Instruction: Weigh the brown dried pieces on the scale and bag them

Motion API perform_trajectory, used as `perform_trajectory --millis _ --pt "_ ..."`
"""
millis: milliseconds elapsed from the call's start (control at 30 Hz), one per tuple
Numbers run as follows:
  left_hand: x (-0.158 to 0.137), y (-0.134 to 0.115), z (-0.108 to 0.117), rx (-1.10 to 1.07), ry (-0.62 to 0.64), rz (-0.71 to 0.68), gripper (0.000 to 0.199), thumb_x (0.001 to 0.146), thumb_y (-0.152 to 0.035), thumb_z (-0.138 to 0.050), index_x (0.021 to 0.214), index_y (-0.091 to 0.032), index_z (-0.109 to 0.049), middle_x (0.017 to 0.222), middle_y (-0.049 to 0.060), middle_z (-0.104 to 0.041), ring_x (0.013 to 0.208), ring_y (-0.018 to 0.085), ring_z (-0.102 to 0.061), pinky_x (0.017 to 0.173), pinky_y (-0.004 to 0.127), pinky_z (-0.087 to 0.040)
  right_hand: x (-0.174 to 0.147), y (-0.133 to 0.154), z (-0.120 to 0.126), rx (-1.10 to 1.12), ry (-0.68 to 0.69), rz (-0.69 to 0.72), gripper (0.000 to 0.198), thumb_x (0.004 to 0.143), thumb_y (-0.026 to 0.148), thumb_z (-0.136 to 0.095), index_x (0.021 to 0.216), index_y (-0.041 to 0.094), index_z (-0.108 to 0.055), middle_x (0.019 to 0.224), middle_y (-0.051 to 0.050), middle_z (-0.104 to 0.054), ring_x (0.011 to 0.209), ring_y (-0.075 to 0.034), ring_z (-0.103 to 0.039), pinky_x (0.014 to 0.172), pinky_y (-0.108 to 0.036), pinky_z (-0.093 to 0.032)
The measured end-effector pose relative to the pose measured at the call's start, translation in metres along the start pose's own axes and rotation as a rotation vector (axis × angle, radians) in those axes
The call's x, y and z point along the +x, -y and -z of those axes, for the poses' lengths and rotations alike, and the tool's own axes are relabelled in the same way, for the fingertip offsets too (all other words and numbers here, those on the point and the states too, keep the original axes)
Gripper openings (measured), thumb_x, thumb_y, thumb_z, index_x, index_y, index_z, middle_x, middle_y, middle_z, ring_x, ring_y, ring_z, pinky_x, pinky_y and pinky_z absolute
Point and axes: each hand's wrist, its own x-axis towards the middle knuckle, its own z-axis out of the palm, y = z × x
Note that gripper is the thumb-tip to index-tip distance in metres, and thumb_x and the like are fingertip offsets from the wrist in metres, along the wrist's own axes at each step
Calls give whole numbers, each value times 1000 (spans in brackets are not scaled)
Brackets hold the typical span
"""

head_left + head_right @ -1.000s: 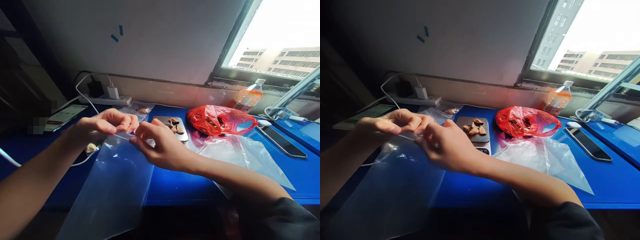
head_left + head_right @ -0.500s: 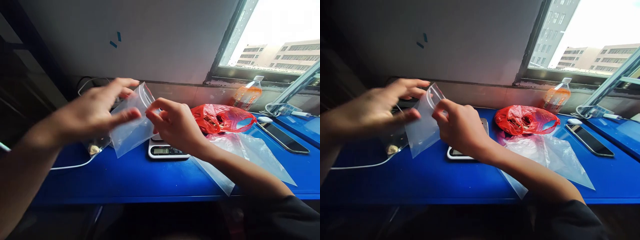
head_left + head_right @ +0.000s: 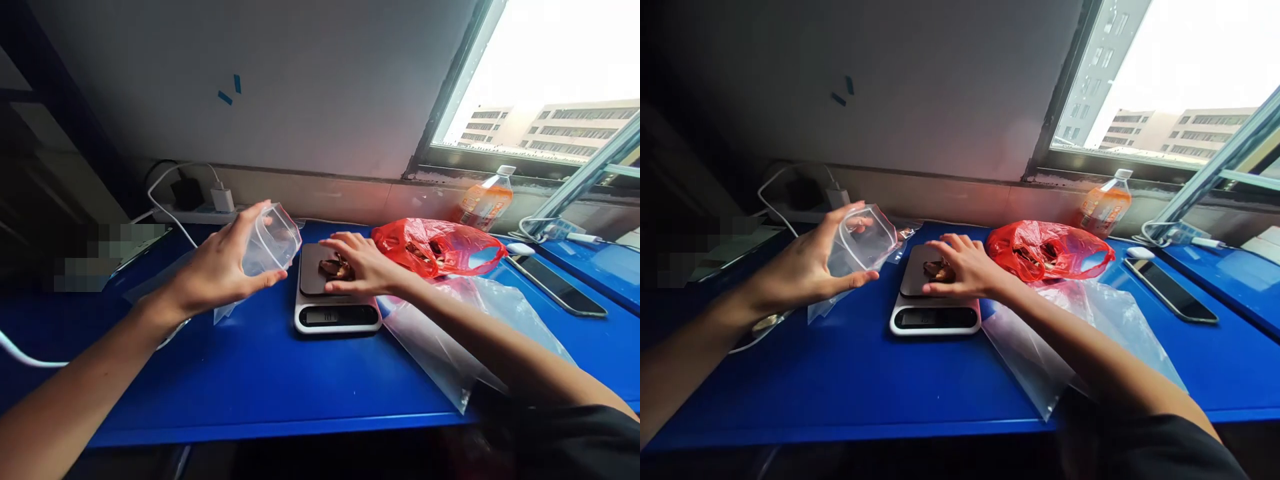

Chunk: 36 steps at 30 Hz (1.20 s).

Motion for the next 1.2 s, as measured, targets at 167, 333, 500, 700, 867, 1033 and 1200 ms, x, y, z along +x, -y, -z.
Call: perform_trajectory --millis 167,333,500,700,867,1033,1200 --pt "-3 2 -10 18 26 -100 98 71 -52 -75 152 -24 -29 143 17 -53 128 40 -52 108 54 -39 6 -13 -17 -6 101 4 47 84 56 -64 113 19 -63 114 -12 -61 102 -25 -53 90 -42 -41" --pt "-3 3 -18 -17 64 -137 92 74 -49 -74 150 -23 -31 141 18 -54 128 39 -52 107 54 -40 21 -9 -20 4 57 75 26 87 41 -63 94 16 -63 93 -8 -61 87 -19 -51 83 -33 -40" --pt "-2 0 -23 -71 43 -169 88 74 -43 -75 148 -20 -33 138 19 -57 125 37 -55 106 51 -41 26 -8 -22 -31 36 19 24 87 40 -60 87 16 -61 89 -6 -62 75 -15 -51 71 -28 -37" --pt "-2 -3 -21 -115 28 -84 93 73 -46 -76 148 -15 -32 134 20 -58 124 37 -54 105 52 -42 31 -13 -22 252 -164 -81 26 86 41 -61 82 15 -59 76 -1 -58 67 -11 -47 66 -26 -35" --pt "-4 -3 -24 -246 -3 -16 96 72 -55 -75 149 -21 -28 132 15 -60 123 35 -56 105 52 -44 48 3 4 993 -419 -343 47 84 63 -58 70 20 -46 59 6 -40 49 -6 -33 46 -23 -24" --pt "-6 -10 -31 -372 -22 30 98 72 -56 -76 149 -21 -27 138 17 -55 127 36 -54 107 51 -44 76 49 23 1295 -522 -266 44 80 65 -61 82 21 -53 64 3 -45 52 -7 -41 44 -22 -29" --pt "-6 -13 -31 -357 -94 10 96 72 -53 -76 147 -20 -27 145 18 -49 133 39 -47 112 56 -38 95 81 10 1207 -497 -131 34 79 52 -65 80 21 -52 68 4 -50 61 -9 -48 56 -23 -42"
